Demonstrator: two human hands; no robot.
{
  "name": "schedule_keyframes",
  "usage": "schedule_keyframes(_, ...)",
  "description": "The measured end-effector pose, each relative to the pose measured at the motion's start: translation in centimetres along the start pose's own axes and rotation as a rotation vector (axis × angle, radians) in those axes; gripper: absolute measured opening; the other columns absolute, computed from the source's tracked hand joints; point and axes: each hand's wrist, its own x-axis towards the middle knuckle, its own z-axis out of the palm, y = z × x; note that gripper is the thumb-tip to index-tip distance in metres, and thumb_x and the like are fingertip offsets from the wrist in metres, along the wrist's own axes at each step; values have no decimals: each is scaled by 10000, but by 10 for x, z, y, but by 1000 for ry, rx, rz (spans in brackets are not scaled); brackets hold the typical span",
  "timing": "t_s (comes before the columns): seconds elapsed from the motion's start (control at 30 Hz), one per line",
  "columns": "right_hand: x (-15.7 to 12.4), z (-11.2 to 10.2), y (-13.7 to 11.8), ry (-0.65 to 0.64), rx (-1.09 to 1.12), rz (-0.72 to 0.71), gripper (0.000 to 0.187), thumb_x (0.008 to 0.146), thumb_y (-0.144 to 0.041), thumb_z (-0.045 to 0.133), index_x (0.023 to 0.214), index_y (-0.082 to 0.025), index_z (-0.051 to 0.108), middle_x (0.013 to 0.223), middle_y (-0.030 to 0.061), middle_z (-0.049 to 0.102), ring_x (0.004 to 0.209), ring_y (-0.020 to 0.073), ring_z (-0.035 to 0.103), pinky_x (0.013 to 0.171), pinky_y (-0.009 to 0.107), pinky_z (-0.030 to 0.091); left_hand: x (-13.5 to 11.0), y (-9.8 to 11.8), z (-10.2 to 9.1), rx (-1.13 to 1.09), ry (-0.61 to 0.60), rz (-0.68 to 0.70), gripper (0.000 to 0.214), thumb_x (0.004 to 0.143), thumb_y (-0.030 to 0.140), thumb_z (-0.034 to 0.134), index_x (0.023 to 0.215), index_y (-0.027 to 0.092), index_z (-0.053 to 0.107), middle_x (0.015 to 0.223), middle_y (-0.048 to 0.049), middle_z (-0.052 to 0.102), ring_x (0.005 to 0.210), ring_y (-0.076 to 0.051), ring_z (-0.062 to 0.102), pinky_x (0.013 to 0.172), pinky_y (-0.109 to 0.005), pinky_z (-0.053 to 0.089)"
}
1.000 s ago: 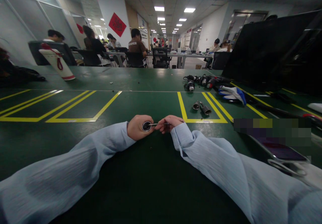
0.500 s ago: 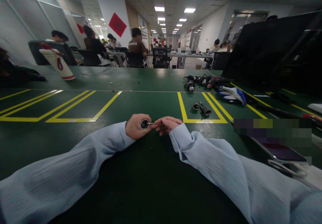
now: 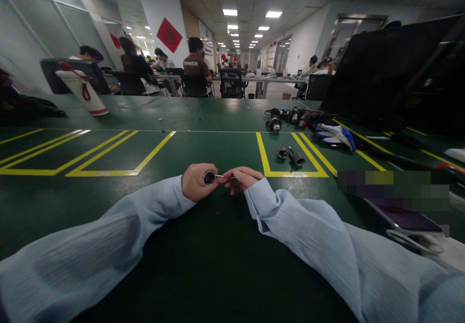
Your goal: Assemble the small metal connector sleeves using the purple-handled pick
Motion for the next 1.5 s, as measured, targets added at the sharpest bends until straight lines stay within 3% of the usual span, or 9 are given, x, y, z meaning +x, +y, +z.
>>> schedule_keyframes(0.5, 0, 2, -1, -11, -10, 11, 198, 718, -334, 620, 782, -151, 664, 772, 60, 675, 673, 143, 593, 517, 247, 475, 0, -4, 0, -65, 24, -49, 290, 718, 377, 566, 570, 134, 507, 464, 23, 490, 412, -63, 417, 387, -164, 320)
schedule_keyframes(0.7, 1, 2, 2, 4, -21, -21, 210, 709, -348, 624, 780, -152, 655, 766, 64, 686, 653, 140, 590, 505, 239, 466, 0, -7, 3, 70, 16, -13, 259, 728, 350, 544, 589, 132, 523, 495, 5, 519, 438, -79, 450, 408, -176, 336)
schedule_keyframes(0.93, 3, -2, 1, -40, 62, 69, 211, 708, -339, 610, 764, -141, 658, 767, 76, 701, 660, 146, 597, 526, 251, 452, -1, 1, -1, 3, -41, -23, 224, 732, 307, 549, 597, 128, 533, 495, 10, 518, 437, -74, 451, 408, -170, 337)
schedule_keyframes(1.2, 5, -3, 0, -49, 123, 117, 215, 688, -336, 621, 749, -134, 661, 743, 76, 703, 649, 144, 602, 515, 242, 451, 1, -3, 1, -76, -1, 21, 275, 730, 339, 555, 553, 132, 517, 457, 16, 500, 401, -68, 434, 389, -173, 325)
schedule_keyframes(1.5, 4, 0, 3, 4, 14, 42, 207, 704, -343, 620, 766, -149, 655, 778, 69, 700, 631, 133, 591, 504, 239, 458, -1, -1, 0, 55, -14, -22, 197, 718, 310, 561, 624, 141, 523, 518, 14, 526, 459, -81, 469, 427, -173, 354)
